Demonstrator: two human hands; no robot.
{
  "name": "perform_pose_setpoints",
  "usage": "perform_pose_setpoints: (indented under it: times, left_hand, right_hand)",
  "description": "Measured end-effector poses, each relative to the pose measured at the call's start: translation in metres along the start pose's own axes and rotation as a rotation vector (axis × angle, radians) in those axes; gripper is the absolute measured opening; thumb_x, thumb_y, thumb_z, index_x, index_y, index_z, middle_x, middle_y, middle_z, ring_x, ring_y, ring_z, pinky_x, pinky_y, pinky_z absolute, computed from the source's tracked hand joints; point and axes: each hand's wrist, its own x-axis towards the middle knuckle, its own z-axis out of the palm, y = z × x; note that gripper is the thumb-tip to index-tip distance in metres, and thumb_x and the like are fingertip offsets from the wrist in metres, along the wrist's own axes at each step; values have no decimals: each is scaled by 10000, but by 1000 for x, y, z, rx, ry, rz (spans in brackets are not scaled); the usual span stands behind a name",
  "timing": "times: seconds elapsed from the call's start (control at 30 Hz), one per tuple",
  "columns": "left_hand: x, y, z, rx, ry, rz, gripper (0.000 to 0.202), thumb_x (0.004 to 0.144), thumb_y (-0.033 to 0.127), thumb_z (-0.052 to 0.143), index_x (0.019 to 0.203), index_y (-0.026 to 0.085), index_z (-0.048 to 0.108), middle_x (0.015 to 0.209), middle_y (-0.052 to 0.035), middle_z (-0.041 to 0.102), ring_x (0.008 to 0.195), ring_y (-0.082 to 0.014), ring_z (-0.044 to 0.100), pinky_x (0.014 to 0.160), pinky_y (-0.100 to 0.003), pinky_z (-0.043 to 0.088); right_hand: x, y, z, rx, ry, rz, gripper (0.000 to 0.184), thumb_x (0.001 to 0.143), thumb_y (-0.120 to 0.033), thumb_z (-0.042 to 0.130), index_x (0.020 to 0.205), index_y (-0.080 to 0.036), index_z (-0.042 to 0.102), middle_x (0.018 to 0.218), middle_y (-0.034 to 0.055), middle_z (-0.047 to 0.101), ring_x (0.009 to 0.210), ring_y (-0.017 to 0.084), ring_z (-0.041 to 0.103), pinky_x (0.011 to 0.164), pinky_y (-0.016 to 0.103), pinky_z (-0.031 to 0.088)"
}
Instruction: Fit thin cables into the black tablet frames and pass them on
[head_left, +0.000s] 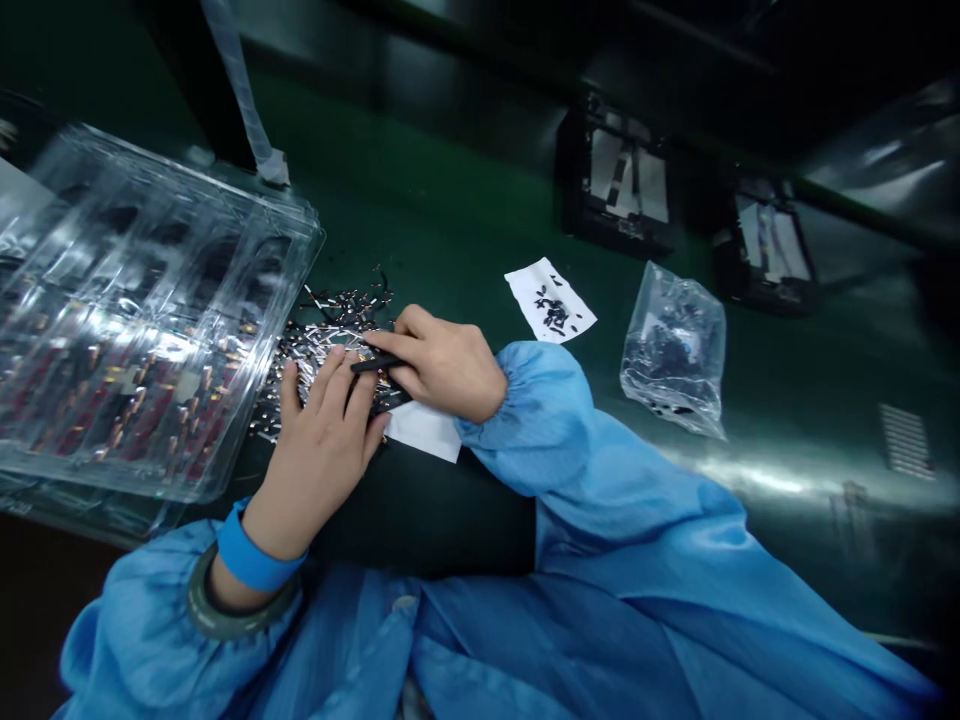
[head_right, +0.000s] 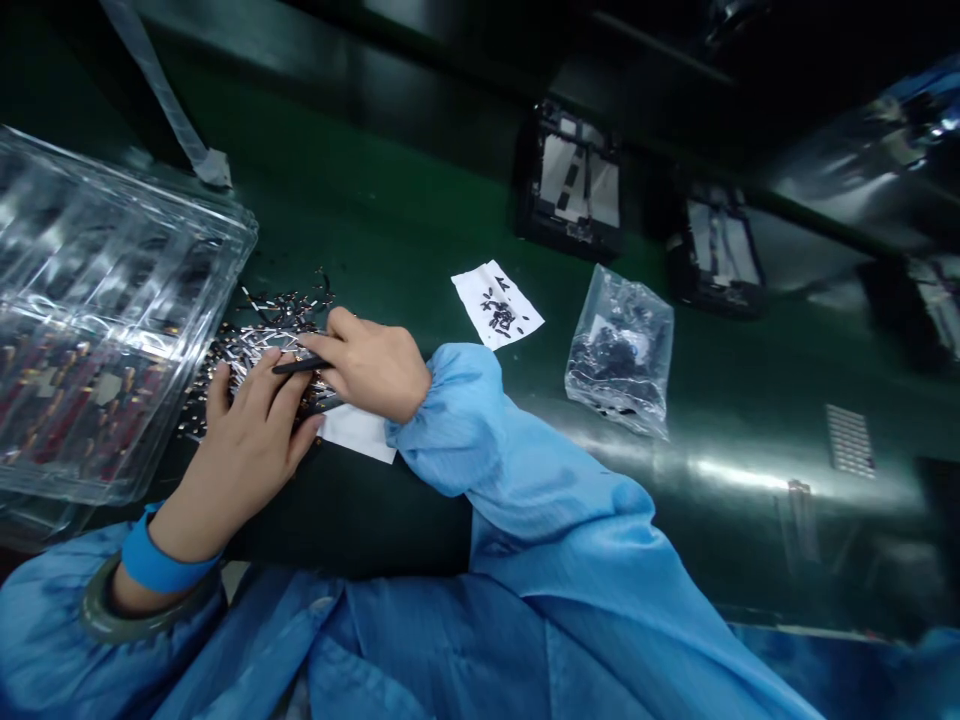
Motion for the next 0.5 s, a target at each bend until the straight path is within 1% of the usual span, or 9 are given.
perform_pose_setpoints:
  times: [0.07,0.13,0.17,0.23,0.27,0.33,0.37,0.43,0.5]
  left_hand:
    - [1,-1,0,2,0,1,424,979,297,427,1306,42,515,1341,-248,561,1332,-382,469,1091,-635,293]
    - [4,-4,1,3,-9,4,425,981,305,424,1310,52,515,1344,-235,564,1328,-371,475,1097,-628,283]
    - [6,-6,1,5,-12,5,422,983,309,420,1306,57,520,1346,-229,565,1326,-367,478,1098,-624,281]
    - [10,-11,2,12,-12,8,421,985,314,409,1304,63,523,1349,-222,566,1323,-365,480,1097,-621,280]
    - [12,-15,3,17,-7,13,422,986,315,404,1302,63,524,1345,-221,568,1318,-366,485,1093,-620,284]
    - [15,-21,4,27,15,26,421,984,315,403,1293,59,530,1325,-224,580,1297,-373,501,1081,-617,302]
    - [17,-24,5,33,33,35,419,981,315,407,1284,56,536,1309,-227,588,1280,-378,514,1070,-614,317]
    - [18,-29,7,46,87,50,422,975,322,422,1268,43,543,1293,-241,589,1251,-391,533,1044,-600,357]
    - [19,-33,9,64,162,59,431,966,326,441,1261,27,542,1299,-264,573,1234,-403,540,1020,-582,393]
  right_hand:
    - [-6,10,-3,82,141,38,395,901,-230,484,1251,-265,663,1022,50,664,865,165,627,668,267,468]
    - [-11,30,-13,128,298,125,390,887,-214,487,1230,-248,670,1036,59,656,913,178,625,763,293,501]
    - [-13,44,-22,130,363,198,373,883,-219,498,1210,-234,677,1055,72,653,953,196,624,813,320,505]
    - [-14,79,-47,95,434,423,347,881,-263,535,1192,-198,673,1098,103,654,1039,246,614,903,391,489]
    - [-14,98,-61,65,415,584,353,887,-290,542,1195,-166,664,1114,121,656,1076,267,608,945,421,467]
    - [-15,139,-90,2,296,929,425,945,-373,466,1245,-111,616,1204,159,636,1183,297,573,1016,452,415]
    - [-16,158,-103,-10,285,1012,467,965,-388,428,1254,-61,595,1241,202,616,1219,326,552,1030,483,398]
    - [-18,190,-122,-26,282,1136,536,972,-404,428,1228,46,566,1294,303,551,1280,379,496,1056,533,360]
    - [-19,213,-131,-22,273,1182,558,943,-429,506,1144,86,580,1266,338,542,1279,401,485,1052,556,356]
